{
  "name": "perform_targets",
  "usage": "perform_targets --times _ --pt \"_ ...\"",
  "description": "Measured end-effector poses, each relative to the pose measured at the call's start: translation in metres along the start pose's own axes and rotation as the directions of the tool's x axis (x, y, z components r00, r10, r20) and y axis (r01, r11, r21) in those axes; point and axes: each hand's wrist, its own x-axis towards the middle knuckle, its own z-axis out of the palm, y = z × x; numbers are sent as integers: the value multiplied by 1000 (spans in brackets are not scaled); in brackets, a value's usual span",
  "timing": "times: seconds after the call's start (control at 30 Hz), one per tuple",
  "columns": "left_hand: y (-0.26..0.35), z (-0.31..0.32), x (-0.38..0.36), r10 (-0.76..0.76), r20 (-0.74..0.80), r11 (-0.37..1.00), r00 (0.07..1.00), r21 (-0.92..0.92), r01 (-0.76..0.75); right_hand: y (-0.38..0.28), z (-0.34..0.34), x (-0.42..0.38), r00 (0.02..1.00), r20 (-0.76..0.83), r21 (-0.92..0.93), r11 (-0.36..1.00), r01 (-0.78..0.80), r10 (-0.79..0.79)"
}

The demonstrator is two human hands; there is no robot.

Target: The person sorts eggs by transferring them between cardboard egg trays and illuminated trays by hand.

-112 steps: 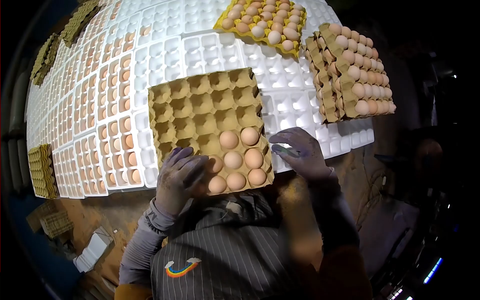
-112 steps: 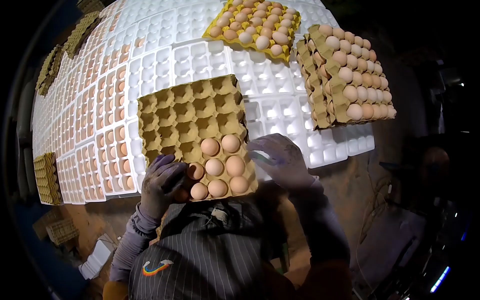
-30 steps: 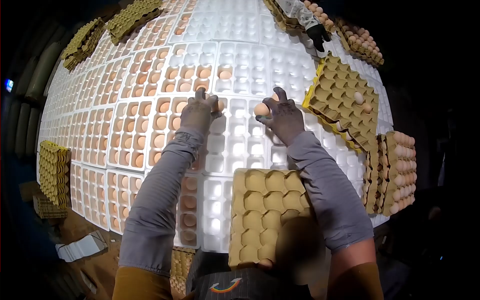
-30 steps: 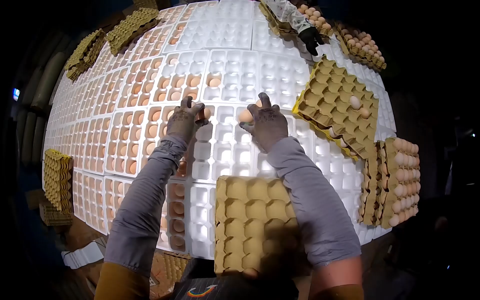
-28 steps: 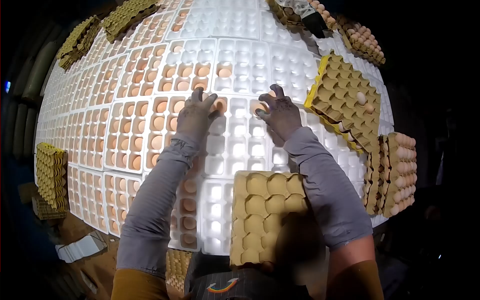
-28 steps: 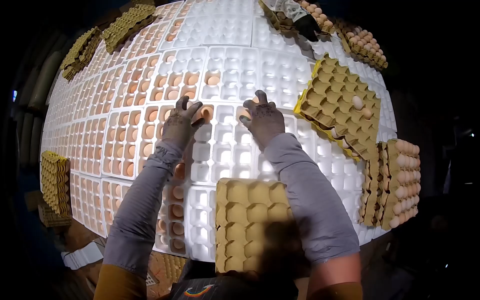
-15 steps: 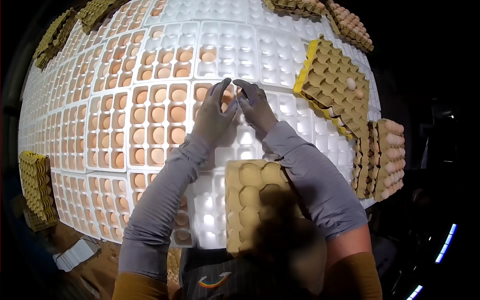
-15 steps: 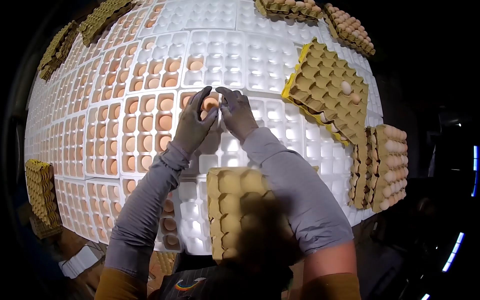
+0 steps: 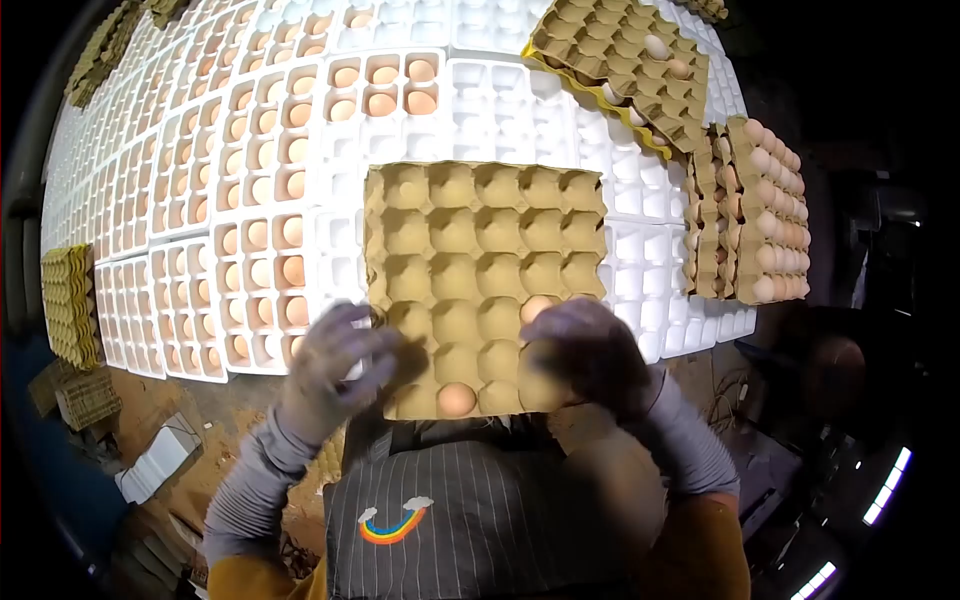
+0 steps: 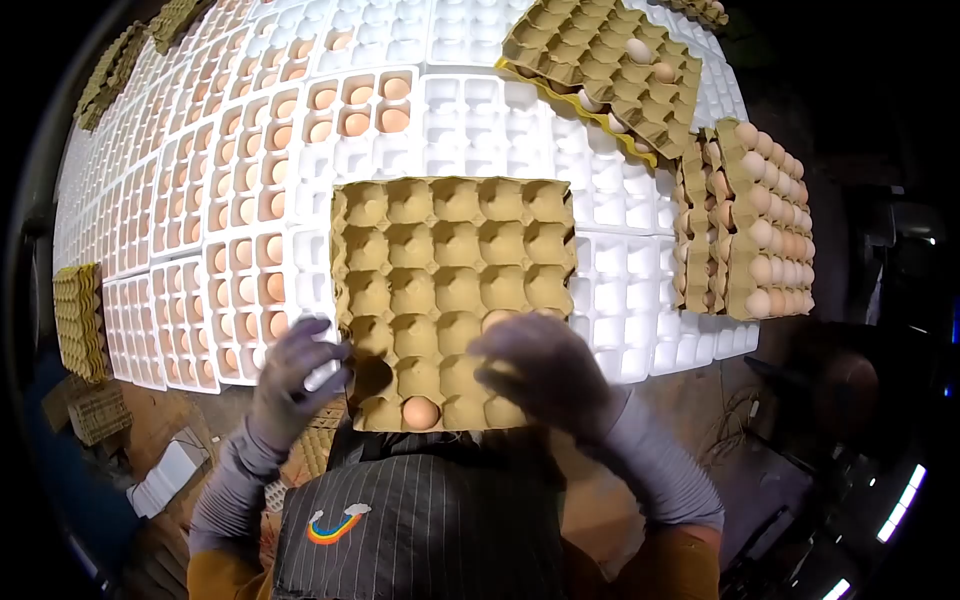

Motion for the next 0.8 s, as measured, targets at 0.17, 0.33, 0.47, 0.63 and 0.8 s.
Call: perform_targets --times 0.17,0.33,0.47,0.63,0.8 --pt "76 63 -20 -58 228 965 972 263 -4 3 3 -74 972 -230 -175 980 -93 51" --pt "85 65 -29 -136 12 953 991 274 127 19 1 -118 944 -326 -131 986 -105 57" --pt "75 45 -55 -516 -318 849 795 -316 425 10 5 -108 984 -126 -138 985 108 -125" --pt "8 -4 -42 -694 -348 691 631 -568 446 12 30 -118 997 -42 -304 951 49 -65" --pt "-77 -1 27 -399 -341 889 851 84 450 15 35 -114 997 -3 -347 935 -79 83"
